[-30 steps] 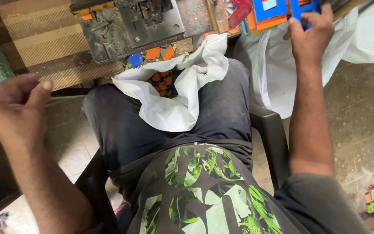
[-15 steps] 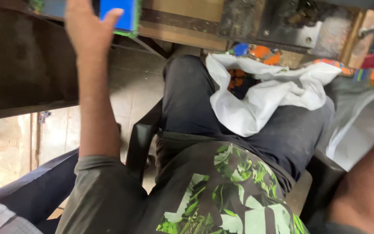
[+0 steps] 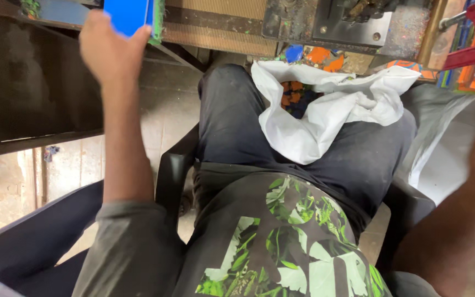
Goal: The person repeatedly places colored plastic frames under a press machine, activates the press to cut out shapes, and collects the cut pieces into a white sack. The person handles orange, red, blue, and green frames one at a time.
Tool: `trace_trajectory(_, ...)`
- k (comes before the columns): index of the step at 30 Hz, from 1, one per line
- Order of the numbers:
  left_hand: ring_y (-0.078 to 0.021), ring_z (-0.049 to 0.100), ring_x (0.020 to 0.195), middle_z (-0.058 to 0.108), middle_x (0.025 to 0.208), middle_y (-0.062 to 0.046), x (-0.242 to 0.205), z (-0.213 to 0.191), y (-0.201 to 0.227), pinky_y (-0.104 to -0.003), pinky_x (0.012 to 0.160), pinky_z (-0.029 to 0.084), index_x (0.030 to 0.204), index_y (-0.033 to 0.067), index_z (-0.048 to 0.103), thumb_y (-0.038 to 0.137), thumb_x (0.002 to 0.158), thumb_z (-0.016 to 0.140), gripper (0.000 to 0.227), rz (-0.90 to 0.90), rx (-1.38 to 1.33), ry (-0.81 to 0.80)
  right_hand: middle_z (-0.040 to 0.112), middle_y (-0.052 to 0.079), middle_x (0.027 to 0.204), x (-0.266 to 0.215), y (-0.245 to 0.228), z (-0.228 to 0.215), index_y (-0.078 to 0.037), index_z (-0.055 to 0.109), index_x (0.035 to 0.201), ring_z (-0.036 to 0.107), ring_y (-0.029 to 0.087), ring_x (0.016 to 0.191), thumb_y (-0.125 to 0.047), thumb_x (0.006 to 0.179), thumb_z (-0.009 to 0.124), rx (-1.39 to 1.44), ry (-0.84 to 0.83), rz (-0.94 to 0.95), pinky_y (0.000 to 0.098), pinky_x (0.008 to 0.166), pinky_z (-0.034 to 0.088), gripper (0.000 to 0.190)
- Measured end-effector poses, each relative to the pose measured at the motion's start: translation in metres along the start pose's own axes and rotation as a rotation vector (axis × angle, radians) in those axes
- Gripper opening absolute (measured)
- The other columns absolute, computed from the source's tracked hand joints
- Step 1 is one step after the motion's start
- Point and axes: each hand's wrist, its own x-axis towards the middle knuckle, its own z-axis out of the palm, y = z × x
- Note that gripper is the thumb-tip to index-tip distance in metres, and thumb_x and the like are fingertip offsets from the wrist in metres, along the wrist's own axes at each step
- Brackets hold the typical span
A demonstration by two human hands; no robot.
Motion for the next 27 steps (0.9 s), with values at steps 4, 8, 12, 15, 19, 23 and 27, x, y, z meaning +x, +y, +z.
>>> trace_trajectory(4, -0.0275, 0.071, 0.100, 0.071, 0.108, -0.015, -0.029, -0.103, 0.029, -0.038, 0.087, 0.059, 0.110, 0.0020, 0.063, 0.025, 0.080, 0.105, 0.057, 0.004, -0.378, -0.320, 0.071, 0.018, 0.124, -0.007, -0.105, 0.013, 0.000, 0.075, 0.125, 0.072, 0.033, 0.112, 0.001, 0.088, 0.092, 0.044, -0.026, -0.424, 0.0351, 0.095, 0.059, 0.040)
trace_trajectory(8, -0.0376, 0.069, 0.110, 0.069, 0.123, -0.020, -0.034, -0.127, 0.072, -0.046, 0.095, 0.057, 0.108, 0.0020, 0.054, 0.020, 0.064, 0.097, 0.063, 0.343, -0.634, -0.462, 0.066, 0.017, 0.131, -0.002, -0.175, 0.020, 0.000, 0.071, 0.125, 0.065, 0.033, 0.106, -0.014, 0.082, 0.092, -0.035, -0.132, -0.642, 0.0436, 0.090, 0.055, 0.050)
trace_trajectory(12, -0.0469, 0.066, 0.111, 0.068, 0.125, -0.024, -0.016, -0.092, 0.135, -0.052, 0.094, 0.055, 0.098, 0.0020, 0.051, 0.018, 0.058, 0.097, 0.063, 0.563, -0.743, -0.518, 0.065, 0.012, 0.127, 0.012, -0.186, 0.012, -0.006, 0.073, 0.122, 0.063, 0.031, 0.104, -0.015, 0.083, 0.087, -0.178, -0.172, -0.680, 0.0415, 0.086, 0.055, 0.043)
trace_trajectory(15, -0.0449, 0.066, 0.115, 0.068, 0.128, -0.023, 0.003, -0.060, 0.176, -0.050, 0.097, 0.055, 0.101, 0.0025, 0.052, 0.018, 0.062, 0.098, 0.062, 0.642, -0.808, -0.531, 0.065, 0.010, 0.130, 0.018, -0.163, 0.009, -0.009, 0.074, 0.125, 0.063, 0.029, 0.107, -0.014, 0.087, 0.087, -0.278, -0.149, -0.639, 0.0408, 0.088, 0.055, 0.041)
trace_trajectory(19, -0.0423, 0.066, 0.116, 0.068, 0.129, -0.021, 0.015, -0.018, 0.203, -0.048, 0.098, 0.056, 0.104, 0.0023, 0.053, 0.018, 0.065, 0.100, 0.063, 0.725, -0.851, -0.516, 0.066, 0.008, 0.125, 0.028, -0.128, 0.022, -0.006, 0.072, 0.118, 0.063, 0.028, 0.110, -0.011, 0.091, 0.086, -0.314, -0.105, -0.597, 0.0401, 0.092, 0.055, 0.031)
trace_trajectory(23, -0.0379, 0.068, 0.114, 0.069, 0.116, -0.016, 0.014, 0.016, 0.207, -0.048, 0.098, 0.057, 0.118, -0.0007, 0.057, 0.019, 0.067, 0.102, 0.070, 0.703, -0.860, -0.543, 0.065, 0.008, 0.127, 0.039, -0.104, 0.040, -0.002, 0.070, 0.116, 0.062, 0.028, 0.110, -0.010, 0.090, 0.084, -0.351, -0.067, -0.655, 0.0400, 0.099, 0.054, 0.030)
trace_trajectory(27, -0.0375, 0.067, 0.117, 0.070, 0.128, -0.018, 0.009, 0.024, 0.203, -0.048, 0.099, 0.057, 0.108, -0.0022, 0.059, 0.024, 0.067, 0.105, 0.067, 0.706, -0.860, -0.456, 0.065, 0.008, 0.128, 0.042, -0.097, 0.052, -0.001, 0.070, 0.117, 0.061, 0.028, 0.113, -0.010, 0.089, 0.083, -0.382, -0.014, -0.657, 0.0397, 0.098, 0.054, 0.032)
